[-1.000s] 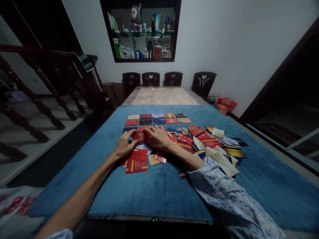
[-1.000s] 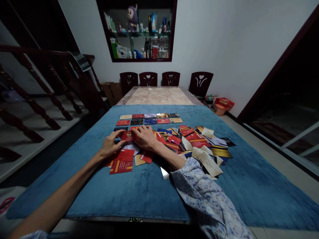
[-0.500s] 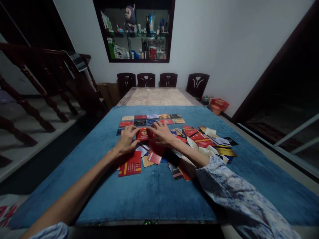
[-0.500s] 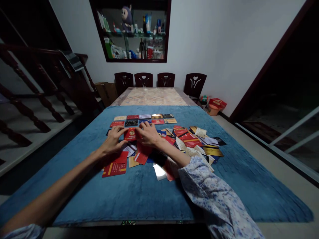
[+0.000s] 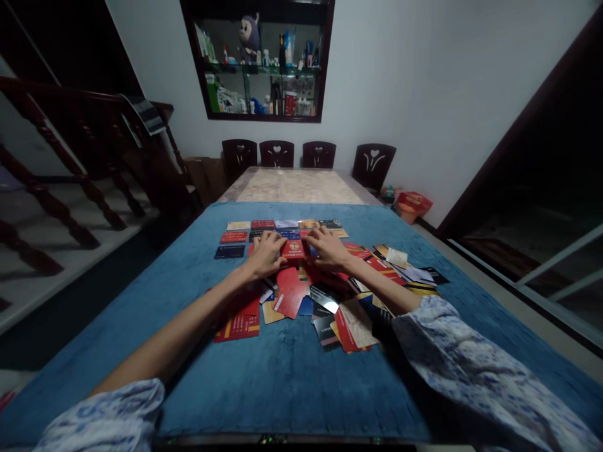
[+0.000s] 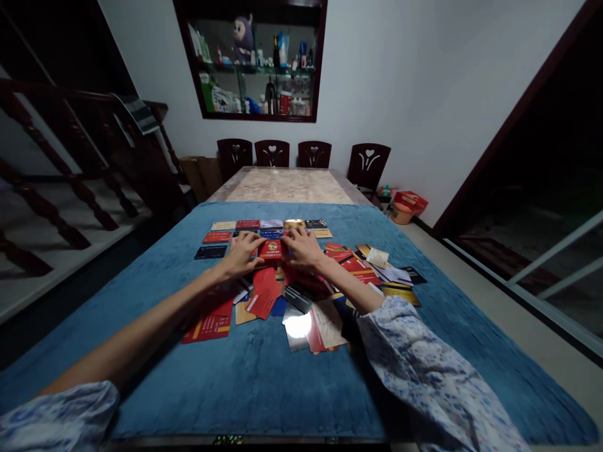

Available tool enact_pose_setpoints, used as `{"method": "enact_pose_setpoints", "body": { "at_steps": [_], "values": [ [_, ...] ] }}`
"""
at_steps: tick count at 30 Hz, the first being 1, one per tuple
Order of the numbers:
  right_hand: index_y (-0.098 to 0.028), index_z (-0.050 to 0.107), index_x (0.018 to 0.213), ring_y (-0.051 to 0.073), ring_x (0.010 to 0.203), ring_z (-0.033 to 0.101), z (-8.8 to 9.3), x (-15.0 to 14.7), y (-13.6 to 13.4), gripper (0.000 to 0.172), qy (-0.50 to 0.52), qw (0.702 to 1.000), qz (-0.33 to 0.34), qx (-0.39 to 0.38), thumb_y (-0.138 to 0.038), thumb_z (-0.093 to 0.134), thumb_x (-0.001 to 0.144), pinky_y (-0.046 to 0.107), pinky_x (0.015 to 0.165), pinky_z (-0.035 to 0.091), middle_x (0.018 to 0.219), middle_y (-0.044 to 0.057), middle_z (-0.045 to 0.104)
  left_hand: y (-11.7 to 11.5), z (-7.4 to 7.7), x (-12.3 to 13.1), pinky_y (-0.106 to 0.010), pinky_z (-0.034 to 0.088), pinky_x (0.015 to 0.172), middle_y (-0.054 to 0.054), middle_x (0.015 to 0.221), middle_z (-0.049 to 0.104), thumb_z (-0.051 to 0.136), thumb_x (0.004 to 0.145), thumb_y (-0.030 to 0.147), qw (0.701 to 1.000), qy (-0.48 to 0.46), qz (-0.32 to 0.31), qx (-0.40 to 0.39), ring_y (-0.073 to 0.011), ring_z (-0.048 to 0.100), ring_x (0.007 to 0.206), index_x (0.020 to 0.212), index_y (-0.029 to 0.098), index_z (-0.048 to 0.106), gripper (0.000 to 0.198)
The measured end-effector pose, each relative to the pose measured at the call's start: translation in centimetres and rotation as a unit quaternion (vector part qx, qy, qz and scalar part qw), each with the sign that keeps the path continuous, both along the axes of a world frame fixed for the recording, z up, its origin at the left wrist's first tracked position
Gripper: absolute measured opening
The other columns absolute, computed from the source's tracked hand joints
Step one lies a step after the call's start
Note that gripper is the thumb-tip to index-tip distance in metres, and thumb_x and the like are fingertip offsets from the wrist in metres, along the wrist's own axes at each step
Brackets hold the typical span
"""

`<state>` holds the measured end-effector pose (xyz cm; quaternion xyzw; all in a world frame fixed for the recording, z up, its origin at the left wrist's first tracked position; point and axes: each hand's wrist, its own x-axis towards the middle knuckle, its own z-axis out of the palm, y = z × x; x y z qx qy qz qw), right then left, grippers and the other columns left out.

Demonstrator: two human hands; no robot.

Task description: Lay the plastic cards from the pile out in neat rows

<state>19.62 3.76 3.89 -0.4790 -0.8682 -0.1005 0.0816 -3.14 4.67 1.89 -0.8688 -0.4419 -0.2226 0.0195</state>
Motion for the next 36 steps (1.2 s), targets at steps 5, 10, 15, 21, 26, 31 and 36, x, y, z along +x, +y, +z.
{"method": "enact_pose_setpoints", "body": {
  "at_steps": [5,10,15,21,26,31,36],
  "values": [
    [-0.021,0.059,0.133,0.032,0.117,0.045,0.0,1.5,1.0,0.051,0.006,1.000,-0.012,-0.018,-0.034,0.066,0.084,0.044,0.089,0.042,0.133,0.016,0.055,1.2,0.3,1.9,-0.054,0.040,0.094,-0.016,0.123,0.058,0.069,0.079,0.023,0.999,0.022,-0.005,-0.022,-0.0366,0.045,0.117,0.119,0.019,0.065,0.040],
    [-0.022,0.060,0.133,0.034,0.119,0.044,0.1,2.5,2.0,0.048,0.000,0.998,-0.039,-0.044,-0.029,0.064,0.085,0.045,0.085,0.043,0.133,0.016,0.056,2.7,0.0,3.6,-0.056,0.040,0.094,-0.017,0.126,0.057,0.066,0.080,0.024,0.999,0.032,-0.007,-0.031,-0.0378,0.044,0.119,0.122,0.018,0.064,0.042],
    [-0.021,0.060,0.133,0.033,0.118,0.044,-0.2,3.5,3.9,0.049,-0.009,0.998,-0.045,-0.049,-0.030,0.064,0.085,0.042,0.083,0.043,0.131,0.017,0.057,4.1,0.2,5.1,-0.059,0.038,0.096,-0.017,0.132,0.055,0.064,0.083,0.026,0.997,0.060,0.012,-0.052,-0.0388,0.042,0.124,0.125,0.019,0.062,0.043],
    [-0.023,0.062,0.128,0.033,0.118,0.044,-0.4,4.6,6.6,0.046,-0.036,0.995,-0.051,-0.076,-0.035,0.064,0.084,0.039,0.085,0.043,0.133,0.015,0.056,5.8,0.8,6.5,-0.059,0.036,0.100,-0.016,0.131,0.056,0.063,0.084,0.030,0.992,0.098,0.020,-0.073,-0.0373,0.040,0.127,0.120,0.018,0.063,0.038],
    [-0.024,0.059,0.132,0.034,0.120,0.043,-0.6,5.1,8.5,0.049,-0.058,0.992,-0.064,-0.096,-0.036,0.063,0.086,0.040,0.085,0.044,0.137,0.014,0.054,7.1,0.7,7.2,-0.057,0.036,0.101,-0.016,0.132,0.055,0.061,0.085,0.032,0.990,0.112,0.027,-0.079,-0.0359,0.039,0.129,0.118,0.019,0.063,0.036],
    [-0.024,0.057,0.135,0.034,0.121,0.044,-1.2,5.3,9.9,0.049,-0.067,0.989,-0.074,-0.107,-0.039,0.062,0.088,0.040,0.085,0.045,0.140,0.014,0.053,8.4,0.3,8.0,-0.058,0.036,0.102,-0.015,0.132,0.056,0.061,0.085,0.031,0.987,0.123,0.030,-0.095,-0.0371,0.040,0.130,0.114,0.019,0.065,0.032],
    [-0.025,0.059,0.134,0.035,0.121,0.045,-1.7,5.6,11.0,0.049,-0.065,0.988,-0.079,-0.113,-0.038,0.063,0.086,0.039,0.084,0.045,0.138,0.014,0.055,9.5,0.1,8.7,-0.058,0.036,0.102,-0.016,0.131,0.055,0.062,0.084,0.029,0.985,0.122,0.040,-0.111,-0.0392,0.037,0.132,0.111,0.017,0.066,0.030]
  ]
}}
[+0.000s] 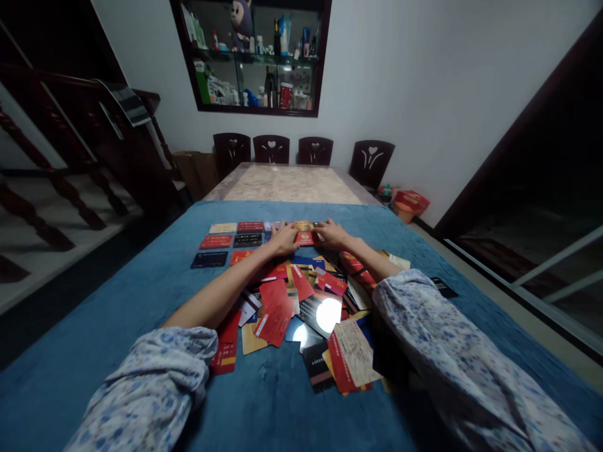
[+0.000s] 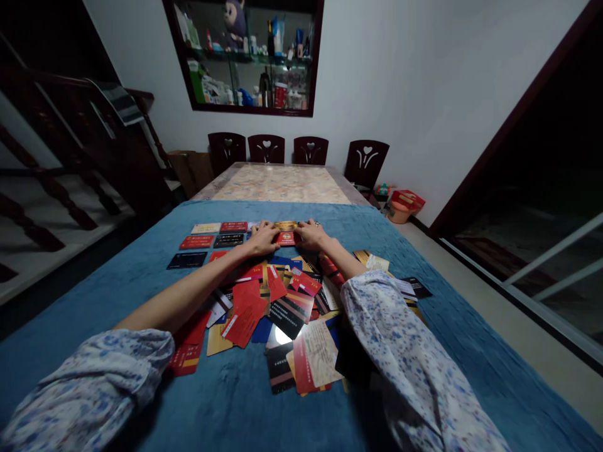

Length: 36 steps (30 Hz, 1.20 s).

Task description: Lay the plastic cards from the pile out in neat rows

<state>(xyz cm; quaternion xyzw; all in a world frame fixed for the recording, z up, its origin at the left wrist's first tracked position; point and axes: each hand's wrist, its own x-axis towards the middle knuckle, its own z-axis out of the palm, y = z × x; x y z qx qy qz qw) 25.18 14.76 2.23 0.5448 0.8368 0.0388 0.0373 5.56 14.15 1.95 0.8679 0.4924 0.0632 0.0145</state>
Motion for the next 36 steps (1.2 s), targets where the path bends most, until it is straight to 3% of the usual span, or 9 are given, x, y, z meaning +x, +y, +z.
{"method": "enact_pose_setpoints", "body": {
  "at_steps": [8,15,21,31,36],
  "values": [
    [-0.026,0.063,0.128,0.034,0.120,0.046,-0.2,0.3,1.4,0.044,-0.005,1.000,0.012,-0.012,-0.039,0.063,0.085,0.038,0.082,0.043,0.135,0.012,0.058,1.3,0.0,0.6,-0.061,0.035,0.102,-0.016,0.136,0.054,0.058,0.084,0.026,0.999,0.021,0.015,-0.041,-0.0398,0.035,0.133,0.121,0.020,0.063,0.037],
    [-0.025,0.067,0.123,0.033,0.119,0.048,-0.2,0.3,1.9,0.044,-0.009,1.000,0.015,-0.019,-0.040,0.064,0.082,0.035,0.082,0.041,0.132,0.011,0.061,1.8,0.2,0.5,-0.056,0.038,0.099,-0.016,0.135,0.054,0.060,0.083,0.028,0.997,0.044,0.013,-0.061,-0.0381,0.036,0.130,0.112,0.017,0.066,0.031],
    [-0.027,0.067,0.123,0.033,0.121,0.047,0.3,-0.1,1.7,0.041,-0.012,0.999,0.015,-0.032,-0.037,0.062,0.083,0.033,0.081,0.039,0.131,0.010,0.062,2.0,0.3,0.2,-0.059,0.033,0.106,-0.015,0.137,0.053,0.062,0.085,0.031,0.996,0.051,-0.002,-0.067,-0.0368,0.034,0.134,0.114,0.019,0.065,0.032],
    [-0.027,0.068,0.121,0.031,0.118,0.050,0.7,-0.3,1.1,0.039,-0.022,0.999,0.012,-0.020,-0.036,0.064,0.083,0.034,0.084,0.041,0.128,0.010,0.064,1.8,0.0,0.0,-0.061,0.031,0.109,-0.015,0.142,0.050,0.061,0.084,0.027,0.998,0.044,-0.023,-0.038,-0.0372,0.030,0.139,0.118,0.019,0.063,0.035],
    [-0.026,0.064,0.130,0.032,0.119,0.050,0.8,-0.1,0.8,0.044,-0.010,1.000,0.020,-0.005,-0.041,0.054,0.090,0.034,0.083,0.040,0.131,0.011,0.063,1.4,0.0,-0.8,-0.057,0.034,0.105,-0.015,0.139,0.053,0.055,0.086,0.022,0.998,0.026,-0.049,0.000,-0.0355,0.034,0.137,0.124,0.020,0.062,0.038]
  ]
}}
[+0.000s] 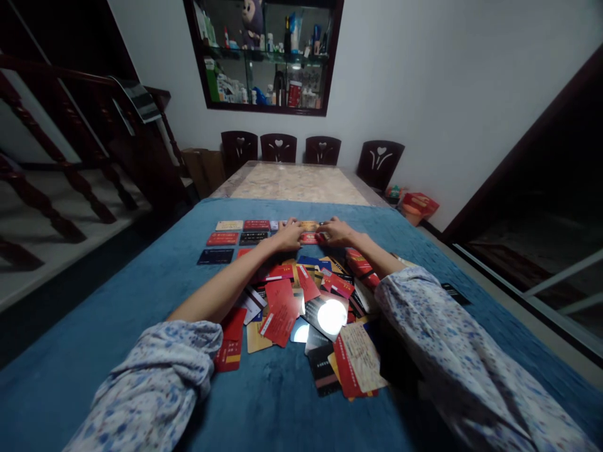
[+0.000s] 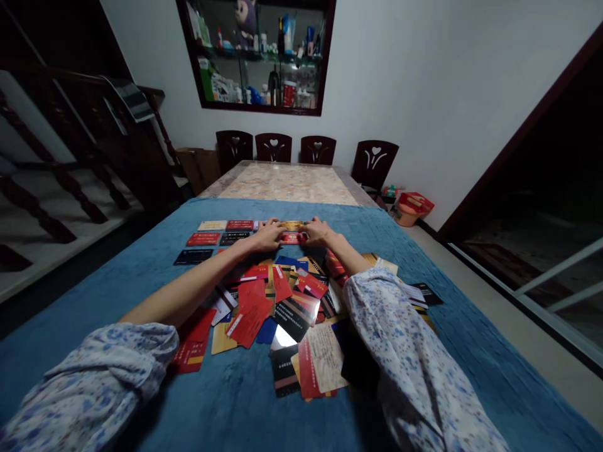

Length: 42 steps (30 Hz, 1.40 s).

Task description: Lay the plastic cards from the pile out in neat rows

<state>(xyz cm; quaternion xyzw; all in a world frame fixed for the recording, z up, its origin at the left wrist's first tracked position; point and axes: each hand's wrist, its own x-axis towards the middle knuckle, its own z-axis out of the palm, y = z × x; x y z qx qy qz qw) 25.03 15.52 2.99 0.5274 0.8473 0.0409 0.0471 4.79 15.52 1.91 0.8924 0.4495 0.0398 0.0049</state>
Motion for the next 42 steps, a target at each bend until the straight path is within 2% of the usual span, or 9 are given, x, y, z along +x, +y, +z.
{"method": "enact_pose_setpoints", "body": {
  "at_steps": [5,9,14,21,29,34,42],
  "values": [
    [-0.025,0.065,0.131,0.031,0.116,0.050,0.5,-0.1,-0.4,0.045,0.007,1.000,0.016,0.011,-0.041,0.055,0.090,0.033,0.081,0.038,0.129,0.011,0.064,-1.1,0.4,-1.8,-0.053,0.034,0.102,-0.013,0.133,0.058,0.050,0.087,0.018,0.999,-0.034,-0.020,0.036,-0.0328,0.036,0.135,0.124,0.021,0.063,0.039],
    [-0.022,0.071,0.119,0.028,0.111,0.052,1.2,-0.9,-1.3,0.035,0.028,0.999,0.031,0.032,-0.033,0.058,0.089,0.031,0.077,0.036,0.121,0.010,0.068,-2.5,0.7,-3.6,-0.053,0.032,0.101,-0.013,0.128,0.061,0.050,0.087,0.016,0.996,-0.062,-0.028,0.060,-0.0327,0.037,0.132,0.118,0.020,0.067,0.036],
    [-0.020,0.075,0.100,0.025,0.104,0.053,1.8,-2.7,-3.1,0.024,0.061,0.995,0.052,0.055,-0.021,0.054,0.088,0.030,0.073,0.033,0.107,0.008,0.072,-4.3,1.0,-5.6,-0.051,0.031,0.099,-0.013,0.118,0.064,0.049,0.088,0.015,0.992,-0.084,-0.021,0.087,-0.0313,0.041,0.125,0.109,0.019,0.072,0.032],
    [-0.019,0.073,0.093,0.023,0.096,0.053,2.0,-5.9,-4.8,0.022,0.086,0.988,0.109,0.060,-0.016,0.053,0.084,0.031,0.071,0.031,0.101,0.008,0.072,-7.3,1.5,-8.5,-0.051,0.030,0.098,-0.012,0.107,0.066,0.051,0.088,0.015,0.990,-0.105,-0.009,0.096,-0.0313,0.043,0.120,0.095,0.019,0.075,0.025],
    [-0.019,0.073,0.093,0.023,0.098,0.051,1.6,-10.2,-7.0,0.019,0.122,0.974,0.179,0.074,-0.019,0.054,0.088,0.032,0.076,0.030,0.099,0.009,0.071,-10.6,0.3,-12.4,-0.048,0.031,0.099,-0.010,0.101,0.068,0.050,0.092,0.018,0.984,-0.135,0.018,0.113,-0.0283,0.045,0.113,0.092,0.020,0.076,0.026],
    [-0.019,0.073,0.093,0.023,0.097,0.050,1.2,-12.4,-8.4,0.020,0.161,0.961,0.217,0.062,-0.021,0.053,0.090,0.032,0.076,0.028,0.097,0.008,0.071,-12.5,-0.3,-15.0,-0.048,0.031,0.098,-0.008,0.102,0.070,0.052,0.089,0.016,0.982,-0.139,0.045,0.120,-0.0290,0.047,0.117,0.092,0.021,0.075,0.024],
    [-0.021,0.072,0.092,0.022,0.098,0.048,0.5,-15.0,-10.8,0.018,0.153,0.960,0.227,0.057,-0.023,0.054,0.091,0.032,0.071,0.024,0.095,0.007,0.069,-15.6,-0.7,-18.6,-0.050,0.032,0.099,-0.008,0.099,0.072,0.053,0.084,0.014,0.979,-0.146,0.075,0.121,-0.0290,0.048,0.115,0.091,0.022,0.077,0.026]
  ]
}}
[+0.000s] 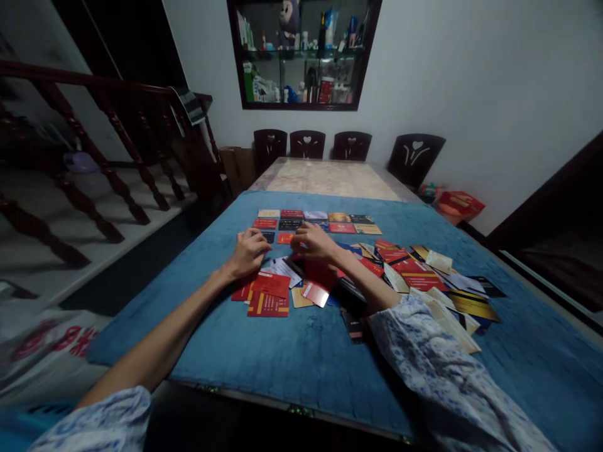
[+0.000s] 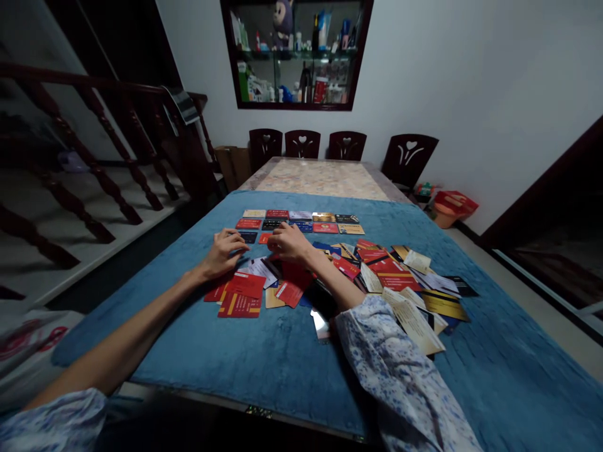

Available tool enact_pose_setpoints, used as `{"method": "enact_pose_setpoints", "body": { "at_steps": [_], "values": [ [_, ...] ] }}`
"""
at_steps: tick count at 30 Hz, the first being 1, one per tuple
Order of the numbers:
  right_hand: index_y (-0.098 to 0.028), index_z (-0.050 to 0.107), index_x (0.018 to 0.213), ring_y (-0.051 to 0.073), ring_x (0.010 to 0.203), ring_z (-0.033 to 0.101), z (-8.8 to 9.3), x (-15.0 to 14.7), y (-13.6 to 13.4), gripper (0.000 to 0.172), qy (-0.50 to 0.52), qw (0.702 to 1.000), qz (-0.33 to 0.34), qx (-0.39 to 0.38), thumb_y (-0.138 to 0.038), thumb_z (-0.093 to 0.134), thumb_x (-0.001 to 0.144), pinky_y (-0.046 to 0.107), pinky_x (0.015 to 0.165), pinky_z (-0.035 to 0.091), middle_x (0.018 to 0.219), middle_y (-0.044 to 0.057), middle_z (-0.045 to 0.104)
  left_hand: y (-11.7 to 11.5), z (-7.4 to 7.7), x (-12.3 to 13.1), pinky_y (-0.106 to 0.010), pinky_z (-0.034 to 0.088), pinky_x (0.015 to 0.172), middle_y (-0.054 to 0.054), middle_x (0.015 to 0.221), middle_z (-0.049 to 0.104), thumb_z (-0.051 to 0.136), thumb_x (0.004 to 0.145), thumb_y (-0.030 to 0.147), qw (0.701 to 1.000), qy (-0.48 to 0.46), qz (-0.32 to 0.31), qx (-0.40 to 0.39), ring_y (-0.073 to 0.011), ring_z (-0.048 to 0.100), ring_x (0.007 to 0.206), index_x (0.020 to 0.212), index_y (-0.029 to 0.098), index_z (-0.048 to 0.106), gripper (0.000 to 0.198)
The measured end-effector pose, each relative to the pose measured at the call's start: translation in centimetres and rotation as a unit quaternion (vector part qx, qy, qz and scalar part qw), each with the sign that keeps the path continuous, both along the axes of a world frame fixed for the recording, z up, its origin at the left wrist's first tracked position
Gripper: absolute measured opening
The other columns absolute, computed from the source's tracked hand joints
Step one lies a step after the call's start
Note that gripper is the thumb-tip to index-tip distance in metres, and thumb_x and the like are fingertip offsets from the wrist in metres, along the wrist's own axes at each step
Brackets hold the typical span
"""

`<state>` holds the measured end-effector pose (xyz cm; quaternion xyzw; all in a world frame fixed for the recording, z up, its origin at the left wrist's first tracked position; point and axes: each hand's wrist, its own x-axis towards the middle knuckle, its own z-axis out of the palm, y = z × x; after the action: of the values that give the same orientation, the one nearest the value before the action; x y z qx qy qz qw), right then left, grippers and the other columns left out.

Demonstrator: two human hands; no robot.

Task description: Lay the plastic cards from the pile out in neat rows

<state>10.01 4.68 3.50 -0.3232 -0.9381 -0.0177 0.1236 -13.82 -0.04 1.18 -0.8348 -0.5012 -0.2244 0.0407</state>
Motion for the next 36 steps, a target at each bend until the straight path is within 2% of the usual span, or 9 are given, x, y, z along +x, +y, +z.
{"method": "enact_pose_setpoints", "body": {
  "at_steps": [6,13,19,24,30,36],
  "values": [
    [-0.023,0.073,0.091,0.023,0.098,0.048,-0.3,-2.2,-1.4,0.018,-0.008,0.999,0.039,0.006,-0.023,0.055,0.092,0.033,0.073,0.027,0.097,0.007,0.070,-1.6,-0.6,-2.9,-0.048,0.035,0.097,-0.007,0.096,0.072,0.056,0.085,0.019,0.999,-0.021,0.000,-0.031,-0.0282,0.049,0.112,0.089,0.022,0.076,0.021],
    [-0.021,0.073,0.095,0.024,0.104,0.048,-0.6,-5.2,-2.5,0.015,-0.025,0.995,0.092,-0.010,-0.023,0.058,0.090,0.034,0.077,0.030,0.101,0.007,0.071,-2.6,-0.1,-4.9,-0.049,0.036,0.102,-0.006,0.103,0.070,0.064,0.084,0.030,0.989,-0.033,-0.013,-0.141,-0.0273,0.047,0.115,0.097,0.025,0.076,0.018],
    [-0.020,0.073,0.096,0.024,0.105,0.046,-0.8,-6.9,-2.9,0.014,-0.009,0.993,0.115,-0.018,-0.026,0.061,0.090,0.033,0.077,0.029,0.100,0.008,0.071,-2.8,0.2,-5.2,-0.049,0.036,0.103,-0.007,0.114,0.066,0.067,0.083,0.039,0.981,-0.009,-0.006,-0.195,-0.0290,0.043,0.122,0.112,0.026,0.071,0.032],
    [-0.021,0.074,0.098,0.024,0.102,0.046,-1.5,-7.0,-2.8,0.017,-0.003,0.993,0.116,-0.028,-0.030,0.061,0.091,0.033,0.077,0.030,0.100,0.009,0.070,-3.0,0.1,-5.2,-0.051,0.036,0.102,-0.009,0.122,0.060,0.066,0.083,0.044,0.974,0.005,-0.009,-0.225,-0.0313,0.041,0.124,0.120,0.026,0.066,0.042],
    [-0.021,0.075,0.095,0.023,0.098,0.047,-2.0,-6.5,-2.2,0.016,0.006,0.991,0.123,-0.048,-0.031,0.063,0.090,0.034,0.080,0.032,0.097,0.008,0.070,-3.0,0.3,-4.7,-0.057,0.034,0.104,-0.009,0.121,0.058,0.064,0.084,0.041,0.972,-0.005,0.003,-0.236,-0.0324,0.040,0.125,0.117,0.024,0.067,0.037],
    [-0.022,0.075,0.101,0.023,0.098,0.046,-2.6,-6.5,-1.9,0.018,0.005,0.992,0.116,-0.044,-0.031,0.063,0.091,0.035,0.081,0.033,0.105,0.008,0.069,-2.8,-0.1,-4.6,-0.055,0.034,0.103,-0.009,0.116,0.061,0.059,0.088,0.033,0.977,-0.011,0.004,-0.212,-0.0305,0.042,0.121,0.110,0.024,0.070,0.027]
  ]
}}
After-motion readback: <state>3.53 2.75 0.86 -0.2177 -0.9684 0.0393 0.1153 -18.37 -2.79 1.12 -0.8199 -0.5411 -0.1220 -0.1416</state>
